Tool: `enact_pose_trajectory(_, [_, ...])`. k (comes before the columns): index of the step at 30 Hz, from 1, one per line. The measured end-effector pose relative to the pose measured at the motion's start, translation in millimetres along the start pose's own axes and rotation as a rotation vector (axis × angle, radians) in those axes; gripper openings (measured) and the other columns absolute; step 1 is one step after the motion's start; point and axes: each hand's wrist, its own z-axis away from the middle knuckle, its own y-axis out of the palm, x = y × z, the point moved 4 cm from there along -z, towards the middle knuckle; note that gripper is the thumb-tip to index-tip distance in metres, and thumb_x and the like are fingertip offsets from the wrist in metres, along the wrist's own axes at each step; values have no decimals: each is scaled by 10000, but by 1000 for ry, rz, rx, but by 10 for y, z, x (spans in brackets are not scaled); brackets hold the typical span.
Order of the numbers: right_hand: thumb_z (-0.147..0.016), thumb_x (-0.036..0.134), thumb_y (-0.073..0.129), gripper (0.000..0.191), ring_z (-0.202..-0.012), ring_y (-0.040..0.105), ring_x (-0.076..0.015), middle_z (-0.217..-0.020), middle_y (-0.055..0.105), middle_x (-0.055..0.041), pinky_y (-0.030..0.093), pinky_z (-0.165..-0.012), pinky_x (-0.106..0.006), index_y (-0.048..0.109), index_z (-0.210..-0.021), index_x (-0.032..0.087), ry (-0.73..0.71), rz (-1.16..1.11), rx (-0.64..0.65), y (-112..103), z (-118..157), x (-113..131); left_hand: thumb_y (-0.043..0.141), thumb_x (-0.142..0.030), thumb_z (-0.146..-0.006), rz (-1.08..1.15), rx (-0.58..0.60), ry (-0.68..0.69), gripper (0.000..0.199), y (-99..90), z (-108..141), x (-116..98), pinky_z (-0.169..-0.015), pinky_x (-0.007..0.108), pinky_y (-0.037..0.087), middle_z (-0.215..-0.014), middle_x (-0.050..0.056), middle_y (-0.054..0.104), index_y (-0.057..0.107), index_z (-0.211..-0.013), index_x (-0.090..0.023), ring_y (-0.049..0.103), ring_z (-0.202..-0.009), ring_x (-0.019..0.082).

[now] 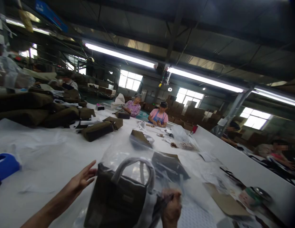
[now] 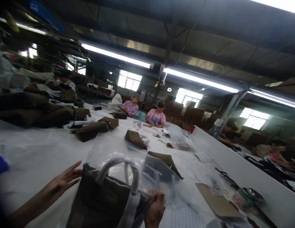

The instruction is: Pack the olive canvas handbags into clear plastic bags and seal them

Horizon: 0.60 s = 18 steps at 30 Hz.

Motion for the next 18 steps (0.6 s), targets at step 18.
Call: enact_pose_trajectory(18, [-659,382,765,235,-745,677,-176,-743,720,-25,526,-837,-371,665,-763,197,-6,-396,-132,-886,-147,456,599,-535,-780,131,-122,-28,549,242,-162,-844,-1011,466,394,-825,49,731,595,-1007,-36,665,-881,243])
